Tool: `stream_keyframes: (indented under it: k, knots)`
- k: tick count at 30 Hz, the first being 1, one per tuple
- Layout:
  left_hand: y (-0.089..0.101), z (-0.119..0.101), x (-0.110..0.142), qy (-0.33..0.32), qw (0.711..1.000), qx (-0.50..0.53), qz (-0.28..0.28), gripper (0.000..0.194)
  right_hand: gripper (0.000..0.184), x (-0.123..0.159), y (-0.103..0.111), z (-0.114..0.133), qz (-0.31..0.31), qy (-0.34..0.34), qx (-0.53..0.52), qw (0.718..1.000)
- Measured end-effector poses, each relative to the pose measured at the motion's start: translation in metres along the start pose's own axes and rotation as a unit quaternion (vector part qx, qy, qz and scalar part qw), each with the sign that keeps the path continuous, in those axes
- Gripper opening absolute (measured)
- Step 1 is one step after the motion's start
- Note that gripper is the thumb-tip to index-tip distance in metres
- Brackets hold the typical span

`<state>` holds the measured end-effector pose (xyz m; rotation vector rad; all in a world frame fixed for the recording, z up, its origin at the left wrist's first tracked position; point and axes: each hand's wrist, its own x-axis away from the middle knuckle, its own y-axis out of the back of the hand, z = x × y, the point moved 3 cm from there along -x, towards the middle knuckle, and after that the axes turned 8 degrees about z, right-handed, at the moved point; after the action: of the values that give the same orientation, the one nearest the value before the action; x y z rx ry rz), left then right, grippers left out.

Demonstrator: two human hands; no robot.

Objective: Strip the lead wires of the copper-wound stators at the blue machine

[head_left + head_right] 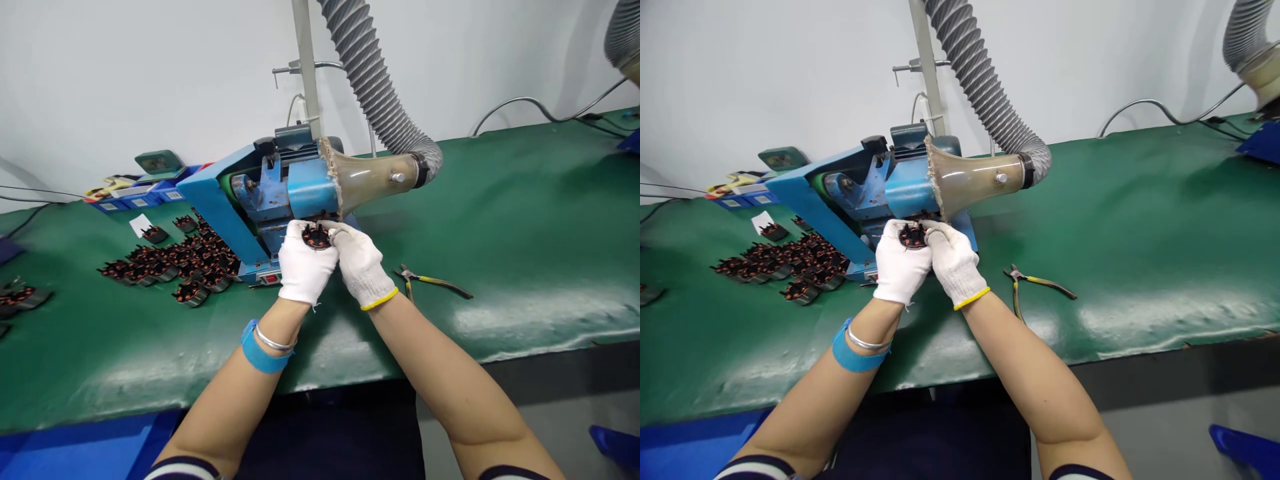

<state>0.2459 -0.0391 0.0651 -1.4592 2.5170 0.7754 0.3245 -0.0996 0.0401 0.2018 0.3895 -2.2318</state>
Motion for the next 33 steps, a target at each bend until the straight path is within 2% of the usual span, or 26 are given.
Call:
stream_keyframes:
  k: [7, 14, 19, 22, 28, 33]
  knots:
    - [-0.0041, -0.0027, 0.0041, -0.004, 0.999, -0.033, -0.043, 0.031, 0.026, -0.0014, -0.001, 0.0016, -0.009, -0.002, -0.016, 1.0]
    - [-0.0057, 0.0004, 0.0028, 0.003, 0.998, -0.023, -0.05, 0.031, 0.026, -0.0012, -0.0006, 0.0009, -0.039, -0.005, 0.017, 0.999]
    - [-0.0079, 0.004, 0.0041, -0.003, 0.999, -0.025, -0.047, 0.035, 0.026, 0.0008, -0.0024, 0.0079, -0.016, -0.021, -0.021, 0.999]
    - [-0.0091, 0.0048, 0.0047, -0.008, 0.999, -0.019, -0.046, 0.034, 0.026, 0.0006, -0.0026, 0.0069, -0.023, -0.032, -0.046, 0.998]
    - [-0.0086, 0.0041, 0.0036, -0.01, 0.999, 0.01, -0.037, 0.031, 0.027, -0.0015, -0.0022, -0.0009, -0.028, -0.017, -0.034, 0.999]
    - [-0.0075, 0.0034, 0.0009, 0.002, 0.999, 0.024, -0.024, 0.032, 0.028, -0.0014, -0.0025, 0.0024, -0.03, -0.019, -0.022, 0.999]
